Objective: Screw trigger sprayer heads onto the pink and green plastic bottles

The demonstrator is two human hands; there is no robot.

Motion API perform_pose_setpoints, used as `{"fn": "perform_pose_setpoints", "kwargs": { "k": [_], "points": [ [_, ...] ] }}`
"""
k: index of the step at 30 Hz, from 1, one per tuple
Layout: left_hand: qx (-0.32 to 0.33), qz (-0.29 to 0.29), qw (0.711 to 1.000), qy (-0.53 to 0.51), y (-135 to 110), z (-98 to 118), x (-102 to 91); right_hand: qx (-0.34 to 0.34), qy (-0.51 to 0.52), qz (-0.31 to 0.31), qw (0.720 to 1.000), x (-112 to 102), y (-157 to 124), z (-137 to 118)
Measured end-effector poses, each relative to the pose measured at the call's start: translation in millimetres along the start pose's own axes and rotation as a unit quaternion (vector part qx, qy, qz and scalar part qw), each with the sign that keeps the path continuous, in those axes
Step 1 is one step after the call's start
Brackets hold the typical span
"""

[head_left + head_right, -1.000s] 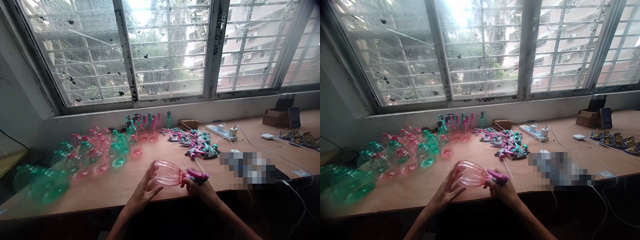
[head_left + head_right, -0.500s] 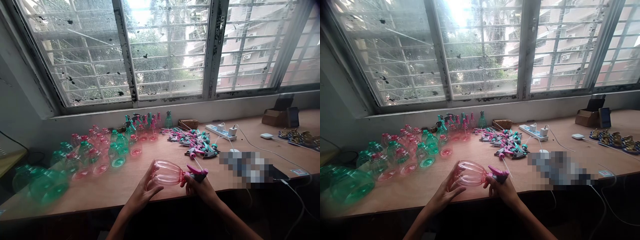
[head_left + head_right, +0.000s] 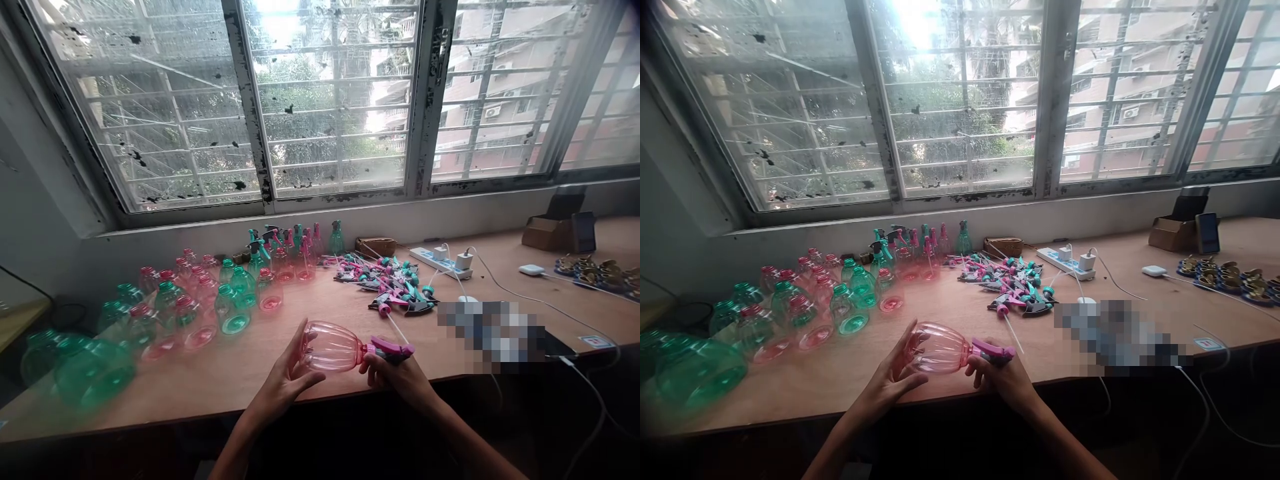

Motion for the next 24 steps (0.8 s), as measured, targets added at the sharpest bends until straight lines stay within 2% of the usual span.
{"fn": "perform_pose_setpoints", "kwargs": {
  "k": [4,11,17,24],
  "points": [
    [0.015,0.004,1.0,0.009,-0.1,0.3,-1.5,-0.005,-0.004,0.002,1.0,-0.6,0.7,1.8],
    [0.029,0.016,0.999,0.017,3.2,4.0,-1.6,-0.084,-0.055,-0.033,0.994,-1.7,-3.3,-3.7],
    [0.033,0.024,0.999,0.035,2.3,4.0,4.4,-0.029,-0.058,-0.034,0.997,1.1,-2.3,-4.7],
    [0.092,0.052,0.99,0.098,-2.5,3.0,8.8,0.069,-0.054,-0.051,0.995,1.2,-1.8,-2.8]
  ]
}}
Point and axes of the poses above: each hand's wrist, its own y-axis towards the middle knuckle, its own x-axis out of the palm, z = x × y, the point moved 3 cm from there along y, towards the middle knuckle, and after that the axes turned 6 degrees about z, right-handed, at the moved point
